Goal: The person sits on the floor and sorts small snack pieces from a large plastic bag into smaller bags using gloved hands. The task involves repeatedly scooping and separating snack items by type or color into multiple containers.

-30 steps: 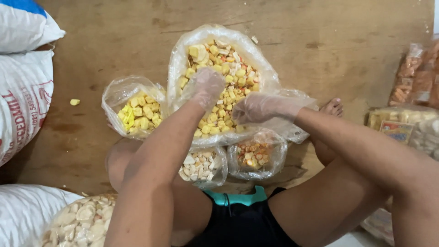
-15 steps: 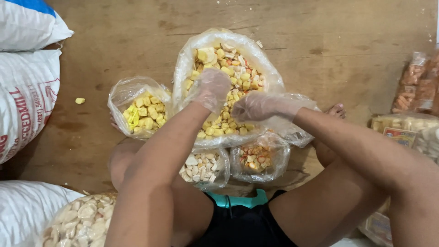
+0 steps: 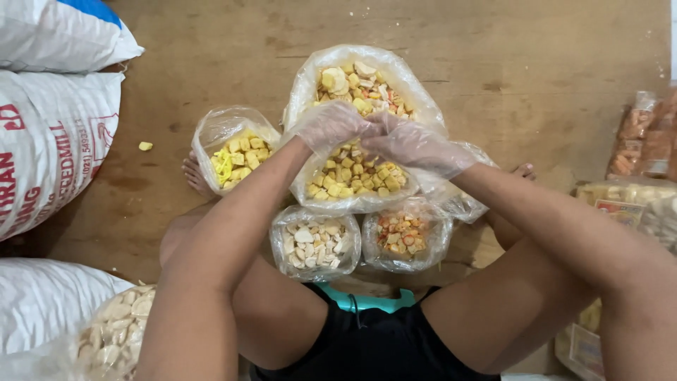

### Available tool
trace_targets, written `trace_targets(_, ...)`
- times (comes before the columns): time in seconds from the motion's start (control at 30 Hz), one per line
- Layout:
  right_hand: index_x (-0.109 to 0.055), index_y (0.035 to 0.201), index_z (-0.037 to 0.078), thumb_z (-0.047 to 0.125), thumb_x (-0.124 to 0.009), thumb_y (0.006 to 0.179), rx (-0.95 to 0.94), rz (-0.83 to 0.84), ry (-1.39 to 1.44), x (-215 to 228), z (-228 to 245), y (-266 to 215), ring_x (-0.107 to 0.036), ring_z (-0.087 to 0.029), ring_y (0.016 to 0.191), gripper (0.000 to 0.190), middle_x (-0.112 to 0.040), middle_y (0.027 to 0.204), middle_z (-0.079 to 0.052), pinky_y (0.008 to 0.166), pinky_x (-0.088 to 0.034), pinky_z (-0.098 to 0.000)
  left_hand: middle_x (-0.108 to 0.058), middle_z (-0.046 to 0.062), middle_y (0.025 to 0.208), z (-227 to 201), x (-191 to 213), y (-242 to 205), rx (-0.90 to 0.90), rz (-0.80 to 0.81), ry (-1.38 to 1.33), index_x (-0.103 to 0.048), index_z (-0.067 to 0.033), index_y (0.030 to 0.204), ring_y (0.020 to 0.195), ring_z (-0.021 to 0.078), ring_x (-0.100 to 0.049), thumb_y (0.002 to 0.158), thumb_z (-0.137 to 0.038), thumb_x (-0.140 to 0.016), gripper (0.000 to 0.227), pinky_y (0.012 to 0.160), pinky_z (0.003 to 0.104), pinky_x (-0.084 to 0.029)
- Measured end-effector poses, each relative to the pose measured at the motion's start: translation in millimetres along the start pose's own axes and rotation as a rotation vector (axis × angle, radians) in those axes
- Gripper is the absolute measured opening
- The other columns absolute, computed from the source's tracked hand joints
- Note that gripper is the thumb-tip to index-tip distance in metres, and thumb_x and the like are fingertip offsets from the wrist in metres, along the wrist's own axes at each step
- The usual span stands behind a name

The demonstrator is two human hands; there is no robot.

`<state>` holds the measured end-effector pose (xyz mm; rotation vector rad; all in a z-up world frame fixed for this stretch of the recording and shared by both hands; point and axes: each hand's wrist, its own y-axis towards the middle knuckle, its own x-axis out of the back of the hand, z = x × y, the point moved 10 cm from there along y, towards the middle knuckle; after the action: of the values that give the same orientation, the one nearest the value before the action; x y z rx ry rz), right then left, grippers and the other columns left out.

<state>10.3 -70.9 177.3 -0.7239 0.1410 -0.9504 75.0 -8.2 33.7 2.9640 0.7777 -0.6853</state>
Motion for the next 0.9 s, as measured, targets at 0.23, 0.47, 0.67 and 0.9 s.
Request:
trace_targets(0.23, -0.05, 0.134, 0.006, 0.014, -0.048, 0.101, 0.057, 0.048, 0.205, -2, -25, 13, -0.067, -0.021, 0.097, 0.033, -0.062, 0.127, -0.015, 0.088, -0.058, -0.0345, -0.064, 0.009, 0.076, -2, -10, -12, 0.181, -0.323, -0.192, -0.06, -0.0101, 0.086, 0.065, 0.023, -0.069, 0.09, -0.008, -0.065, 0.006, 0.055, 0.037, -0.06)
trace_targets(0.47, -0.049, 0.138, 0.0, 0.021, -0.067, 0.09, 0.007, -0.162, 0.596, 19, -39, 3, -0.075, -0.022, 0.081, 0.055, -0.071, 0.109, -0.019, 0.078, -0.065, -0.0356, -0.064, 0.012, 0.076, -62, -57, -33, 0.289, -0.502, -0.176, -0.064, -0.005, 0.084, 0.06, 0.0266, -0.073, 0.085, -0.015, -0.076, 0.016, 0.054, 0.038, -0.065)
trace_targets(0.67, -0.058, 0.133, 0.003, 0.011, -0.069, 0.089, 0.077, -0.176, 0.591, 38, -81, 27, -0.075, -0.026, 0.081, 0.046, -0.072, 0.098, -0.019, 0.077, -0.065, -0.0362, -0.064, 0.013, 0.082, -57, -55, -37, 0.32, -0.522, -0.118, -0.068, -0.0011, 0.093, 0.064, 0.0308, -0.075, 0.082, -0.016, -0.076, 0.021, 0.053, 0.04, -0.066)
trace_targets(0.9, -0.064, 0.126, 0.004, 0.014, -0.072, 0.089, 0.115, -0.175, 0.458, 35, -60, 1, -0.074, -0.023, 0.078, 0.039, -0.073, 0.089, -0.016, 0.075, -0.065, -0.0319, -0.062, 0.021, 0.102, -63, -61, -49, 0.387, -0.609, -0.013, -0.063, -0.0011, 0.097, 0.09, 0.0388, -0.069, 0.072, -0.01, -0.081, 0.032, 0.054, 0.042, -0.063)
